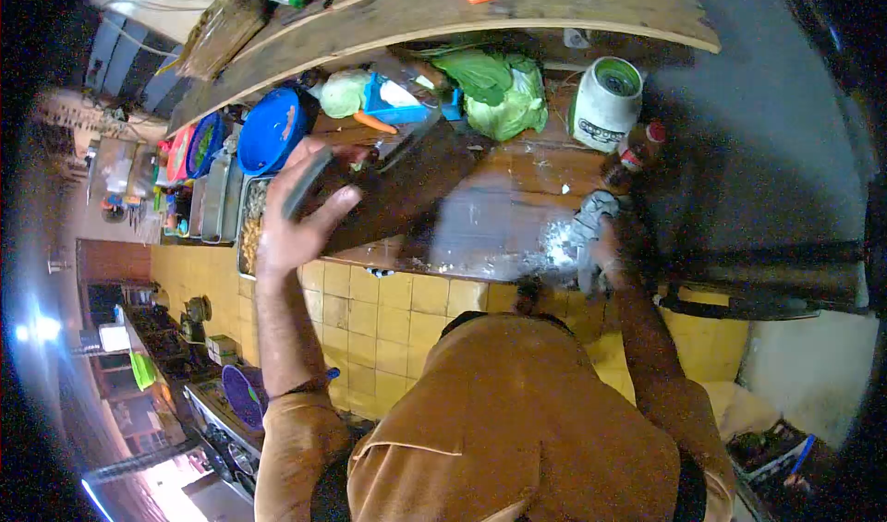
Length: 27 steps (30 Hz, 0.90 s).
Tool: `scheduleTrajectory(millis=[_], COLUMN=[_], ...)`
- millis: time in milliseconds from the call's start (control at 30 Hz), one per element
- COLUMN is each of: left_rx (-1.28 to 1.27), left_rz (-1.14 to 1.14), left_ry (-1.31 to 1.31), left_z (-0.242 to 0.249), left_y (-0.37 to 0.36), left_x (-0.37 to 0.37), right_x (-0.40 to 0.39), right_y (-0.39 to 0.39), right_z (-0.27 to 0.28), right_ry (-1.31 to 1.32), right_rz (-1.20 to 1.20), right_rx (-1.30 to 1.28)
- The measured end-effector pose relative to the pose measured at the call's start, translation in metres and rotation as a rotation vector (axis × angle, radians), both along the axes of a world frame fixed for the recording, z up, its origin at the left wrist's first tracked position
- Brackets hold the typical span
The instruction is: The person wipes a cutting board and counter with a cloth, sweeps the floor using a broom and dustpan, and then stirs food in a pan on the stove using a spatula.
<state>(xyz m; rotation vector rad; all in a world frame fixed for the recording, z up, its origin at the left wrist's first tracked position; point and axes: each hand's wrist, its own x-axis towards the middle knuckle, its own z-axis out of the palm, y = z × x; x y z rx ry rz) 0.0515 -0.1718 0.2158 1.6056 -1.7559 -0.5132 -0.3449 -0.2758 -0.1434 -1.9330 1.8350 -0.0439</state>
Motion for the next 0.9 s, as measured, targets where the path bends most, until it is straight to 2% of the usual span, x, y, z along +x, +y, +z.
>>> scheduleTrajectory(millis=[33,67,100,167,200,233,267,300,333,400,433,500,567,600,633,700,733,833,900], left_rx=[-0.010,-0.008,-0.005,-0.197,-0.363,-0.527,-0.699,-0.730,-0.746,-0.766,-0.823,-0.828,-0.832,-0.751,-0.748,-0.764,-0.712,-0.629,-0.624], left_rz=[-0.074,0.013,0.098,0.256,0.286,0.310,0.269,0.353,0.437,0.648,0.597,0.694,0.664,0.671,0.676,0.684,0.634,0.576,0.555], left_ry=[0.077,0.289,0.501,0.650,0.708,0.761,0.743,0.738,0.729,0.783,0.920,0.951,0.913,0.792,0.791,1.008,1.054,1.198,1.221], left_z=[-0.001,-0.008,-0.018,-0.050,-0.061,-0.071,-0.085,-0.087,-0.092,-0.111,-0.117,-0.123,-0.121,-0.121,-0.122,-0.122,-0.119,-0.117,-0.124], left_y=[0.017,0.033,0.048,0.064,0.073,0.082,0.089,0.099,0.109,0.128,0.133,0.141,0.145,0.152,0.158,0.163,0.170,0.183,0.192], left_x=[0.028,0.036,0.043,0.050,0.039,0.030,0.028,0.017,0.015,0.021,0.020,0.013,0.001,0.004,0.004,0.006,0.004,0.002,0.007], right_x=[0.000,0.016,0.010,-0.016,-0.012,0.002,0.025,0.040,0.044,0.097,0.129,0.195,0.244,0.258,0.267,0.272,0.275,0.270,0.290], right_y=[-0.006,-0.004,-0.008,-0.013,-0.005,0.000,0.012,0.018,0.015,0.037,0.051,0.095,0.141,0.161,0.176,0.162,0.153,0.099,0.104], right_z=[0.018,0.075,0.065,0.028,0.020,0.046,0.101,0.132,0.129,0.178,0.168,0.190,0.224,0.221,0.211,0.164,0.156,0.088,0.086], right_ry=[0.177,0.171,0.173,-0.369,-0.668,-0.669,-0.828,-0.978,-1.144,-1.182,-1.302,-1.346,-0.998,-1.071,-1.139,-0.944,-1.383,-0.654,-0.606], right_rz=[0.104,0.099,0.114,-0.002,-0.199,-0.186,-0.271,-0.358,0.024,0.145,0.287,0.614,1.026,0.894,0.758,0.715,0.469,0.432,0.550], right_rx=[-0.068,0.008,-0.001,-0.113,-0.122,-0.120,0.048,0.222,0.011,0.156,0.239,0.266,-0.174,-0.188,-0.202,-0.252,0.343,0.183,-0.022])
